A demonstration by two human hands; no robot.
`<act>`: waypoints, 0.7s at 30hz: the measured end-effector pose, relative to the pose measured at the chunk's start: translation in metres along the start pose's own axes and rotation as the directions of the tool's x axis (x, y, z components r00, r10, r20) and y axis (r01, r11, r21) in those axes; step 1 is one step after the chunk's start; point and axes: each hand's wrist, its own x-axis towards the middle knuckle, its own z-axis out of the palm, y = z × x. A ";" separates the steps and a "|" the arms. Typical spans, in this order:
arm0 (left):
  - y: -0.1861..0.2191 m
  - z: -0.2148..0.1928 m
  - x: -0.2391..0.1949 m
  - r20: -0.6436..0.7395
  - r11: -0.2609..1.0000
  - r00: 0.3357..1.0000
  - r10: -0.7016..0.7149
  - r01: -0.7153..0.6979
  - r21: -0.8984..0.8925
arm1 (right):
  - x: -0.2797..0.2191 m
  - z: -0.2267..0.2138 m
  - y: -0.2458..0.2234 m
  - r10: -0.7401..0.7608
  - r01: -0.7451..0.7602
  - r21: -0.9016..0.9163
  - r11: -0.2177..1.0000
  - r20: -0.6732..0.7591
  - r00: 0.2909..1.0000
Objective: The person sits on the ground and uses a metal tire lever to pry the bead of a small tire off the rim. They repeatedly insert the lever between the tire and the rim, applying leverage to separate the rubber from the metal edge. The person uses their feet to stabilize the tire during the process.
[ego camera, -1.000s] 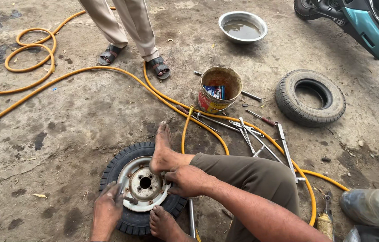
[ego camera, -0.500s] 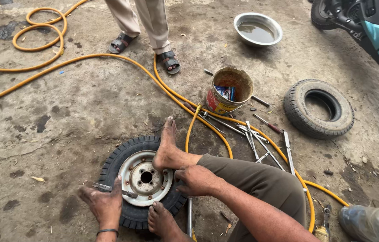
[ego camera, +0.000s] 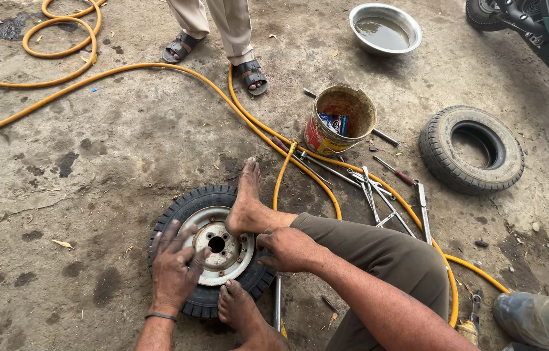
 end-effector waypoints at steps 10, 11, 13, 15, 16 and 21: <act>-0.021 -0.032 0.009 0.565 0.913 0.783 -0.260 0.389 -0.119 | -0.006 -0.007 0.001 -0.049 0.050 0.036 0.998 -0.020 0.999; -0.023 -0.032 -0.001 0.478 0.947 0.826 -0.298 0.320 0.038 | -0.004 -0.006 -0.002 -0.039 0.040 0.049 0.998 -0.019 0.999; -0.003 -0.011 0.000 0.304 0.923 0.908 -0.290 0.181 0.339 | 0.000 -0.007 -0.006 -0.043 0.042 0.036 0.998 0.002 0.999; 0.012 -0.012 -0.005 0.397 0.895 0.805 -0.442 0.369 0.250 | -0.004 -0.006 -0.004 -0.052 0.052 0.017 0.999 0.012 0.999; 0.018 -0.009 -0.003 0.455 0.871 0.745 -0.489 0.447 0.203 | -0.003 -0.005 -0.004 -0.064 0.064 0.004 0.998 0.004 0.998; -0.002 0.005 -0.010 0.036 0.822 0.838 -0.544 0.525 0.219 | -0.004 0.001 -0.003 -0.056 0.056 -0.012 0.998 0.002 0.998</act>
